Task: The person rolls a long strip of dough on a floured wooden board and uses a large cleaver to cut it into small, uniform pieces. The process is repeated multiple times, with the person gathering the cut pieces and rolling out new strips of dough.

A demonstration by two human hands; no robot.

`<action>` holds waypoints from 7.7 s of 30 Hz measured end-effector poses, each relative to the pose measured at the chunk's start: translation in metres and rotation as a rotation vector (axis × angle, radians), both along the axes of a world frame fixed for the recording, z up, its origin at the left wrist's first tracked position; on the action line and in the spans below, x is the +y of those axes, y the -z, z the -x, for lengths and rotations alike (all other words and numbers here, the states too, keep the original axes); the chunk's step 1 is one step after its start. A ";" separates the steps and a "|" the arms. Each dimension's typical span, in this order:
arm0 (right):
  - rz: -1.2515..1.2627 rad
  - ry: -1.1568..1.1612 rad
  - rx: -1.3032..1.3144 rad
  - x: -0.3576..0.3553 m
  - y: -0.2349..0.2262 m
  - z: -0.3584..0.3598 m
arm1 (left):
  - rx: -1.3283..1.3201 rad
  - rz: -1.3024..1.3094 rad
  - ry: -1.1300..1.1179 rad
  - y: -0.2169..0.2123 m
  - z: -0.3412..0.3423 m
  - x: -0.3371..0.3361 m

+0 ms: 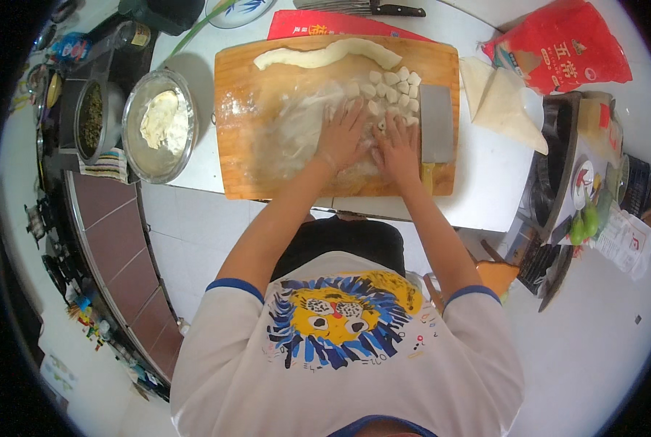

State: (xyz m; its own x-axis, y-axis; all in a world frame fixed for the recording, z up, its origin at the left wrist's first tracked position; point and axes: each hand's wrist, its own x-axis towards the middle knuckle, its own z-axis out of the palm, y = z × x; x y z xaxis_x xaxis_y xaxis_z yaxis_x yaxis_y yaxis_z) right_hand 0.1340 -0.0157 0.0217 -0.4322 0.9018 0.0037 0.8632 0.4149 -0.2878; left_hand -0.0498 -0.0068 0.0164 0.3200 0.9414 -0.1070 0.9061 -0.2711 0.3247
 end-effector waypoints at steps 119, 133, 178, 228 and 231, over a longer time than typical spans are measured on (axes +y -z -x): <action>-0.169 0.335 0.227 0.164 -0.016 -0.028 | -0.372 0.124 0.074 -0.006 -0.013 0.011; 0.097 -0.074 0.508 0.174 0.011 -0.023 | 0.047 -0.210 0.063 -0.012 -0.017 0.091; 0.178 -0.228 0.118 0.016 -0.034 -0.018 | -0.064 0.101 -0.035 -0.028 0.191 -0.063; -0.254 0.339 -0.097 0.016 0.023 0.028 | 0.177 -0.270 -0.328 0.011 0.201 -0.024; -0.124 0.297 -0.243 -0.019 0.017 0.020 | 0.096 -0.182 -0.235 -0.003 0.202 -0.068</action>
